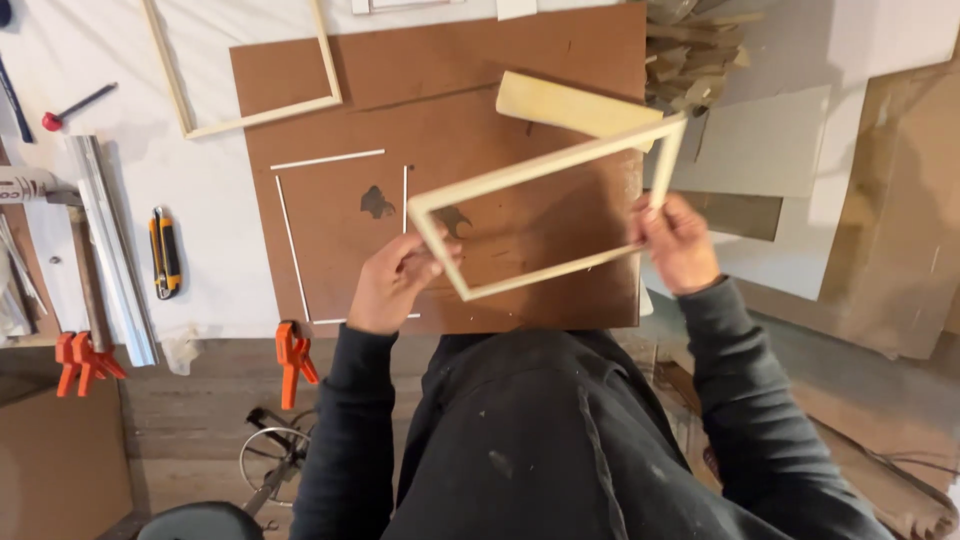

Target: Sanding the edges of a wooden frame and then dusting it with a brush.

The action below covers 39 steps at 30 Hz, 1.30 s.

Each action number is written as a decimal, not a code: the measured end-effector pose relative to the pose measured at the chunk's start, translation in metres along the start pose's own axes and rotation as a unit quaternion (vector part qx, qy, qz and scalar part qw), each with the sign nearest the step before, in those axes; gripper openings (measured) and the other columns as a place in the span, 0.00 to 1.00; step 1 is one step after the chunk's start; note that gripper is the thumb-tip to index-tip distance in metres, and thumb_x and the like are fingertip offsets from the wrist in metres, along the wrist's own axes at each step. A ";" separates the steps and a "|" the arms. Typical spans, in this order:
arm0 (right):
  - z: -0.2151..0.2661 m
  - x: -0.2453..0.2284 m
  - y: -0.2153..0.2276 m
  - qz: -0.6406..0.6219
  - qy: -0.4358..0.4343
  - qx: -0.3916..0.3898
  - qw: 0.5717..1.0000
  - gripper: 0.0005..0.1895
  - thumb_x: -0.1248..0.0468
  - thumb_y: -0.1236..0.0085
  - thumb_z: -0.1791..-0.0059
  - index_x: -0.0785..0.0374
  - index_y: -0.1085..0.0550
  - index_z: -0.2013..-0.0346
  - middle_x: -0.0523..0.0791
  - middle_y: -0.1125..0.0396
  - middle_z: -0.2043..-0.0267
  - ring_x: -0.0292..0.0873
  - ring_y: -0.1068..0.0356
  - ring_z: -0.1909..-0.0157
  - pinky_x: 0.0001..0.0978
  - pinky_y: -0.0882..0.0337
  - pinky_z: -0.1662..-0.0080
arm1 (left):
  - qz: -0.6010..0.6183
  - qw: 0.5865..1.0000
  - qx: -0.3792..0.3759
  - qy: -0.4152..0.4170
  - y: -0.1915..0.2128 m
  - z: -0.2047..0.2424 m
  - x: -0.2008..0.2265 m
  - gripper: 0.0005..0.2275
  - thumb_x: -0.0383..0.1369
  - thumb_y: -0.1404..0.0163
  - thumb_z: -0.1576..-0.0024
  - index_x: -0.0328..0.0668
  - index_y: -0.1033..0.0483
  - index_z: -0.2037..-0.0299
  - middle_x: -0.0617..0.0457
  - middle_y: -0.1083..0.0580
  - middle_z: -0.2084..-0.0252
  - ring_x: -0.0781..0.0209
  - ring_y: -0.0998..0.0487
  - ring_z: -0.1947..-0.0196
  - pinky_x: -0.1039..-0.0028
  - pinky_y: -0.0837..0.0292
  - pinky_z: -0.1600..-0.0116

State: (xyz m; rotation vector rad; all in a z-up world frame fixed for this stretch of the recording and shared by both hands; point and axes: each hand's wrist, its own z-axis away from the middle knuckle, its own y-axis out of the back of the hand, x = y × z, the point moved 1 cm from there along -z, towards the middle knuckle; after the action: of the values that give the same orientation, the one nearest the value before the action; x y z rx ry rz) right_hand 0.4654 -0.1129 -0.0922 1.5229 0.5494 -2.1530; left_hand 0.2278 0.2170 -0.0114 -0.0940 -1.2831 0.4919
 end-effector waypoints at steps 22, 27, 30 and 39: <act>0.012 -0.039 0.070 0.495 0.172 0.043 0.851 0.28 0.68 0.34 0.47 0.62 0.31 0.32 0.54 0.31 0.37 0.56 0.29 0.38 0.42 0.29 0.38 | -0.098 0.984 0.074 0.128 0.018 -0.018 -0.016 0.13 0.22 0.51 0.38 0.31 0.29 0.43 0.44 0.20 0.56 0.56 0.15 0.57 0.71 0.17 0.56; 0.178 0.007 0.092 0.251 -0.007 0.161 0.955 0.29 0.67 0.34 0.50 0.66 0.31 0.35 0.49 0.32 0.43 0.41 0.31 0.46 0.34 0.29 0.44 | -0.103 0.987 -0.004 0.127 0.020 -0.046 -0.030 0.14 0.22 0.50 0.38 0.31 0.30 0.41 0.44 0.20 0.55 0.55 0.15 0.58 0.73 0.18 0.57; 0.230 0.014 0.040 0.228 -0.044 0.192 0.953 0.30 0.69 0.38 0.53 0.67 0.30 0.36 0.46 0.32 0.45 0.39 0.33 0.48 0.34 0.31 0.45 | -0.100 0.985 -0.042 0.133 0.026 -0.055 -0.034 0.15 0.21 0.50 0.38 0.31 0.31 0.40 0.44 0.21 0.54 0.55 0.15 0.58 0.73 0.18 0.57; 0.183 0.010 -0.110 0.480 0.085 0.210 0.848 0.25 0.67 0.32 0.54 0.57 0.25 0.42 0.52 0.33 0.45 0.56 0.28 0.49 0.43 0.26 0.49 | -0.152 0.977 -0.085 0.120 0.042 -0.071 -0.054 0.10 0.22 0.51 0.37 0.34 0.31 0.47 0.44 0.21 0.57 0.57 0.15 0.60 0.73 0.18 0.60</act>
State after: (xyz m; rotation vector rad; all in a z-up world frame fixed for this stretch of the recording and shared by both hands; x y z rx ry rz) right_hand 0.2592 -0.1254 -0.0374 1.6856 -0.6003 -1.3698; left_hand 0.2713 0.2473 -0.0947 -0.0947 -1.0759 0.1033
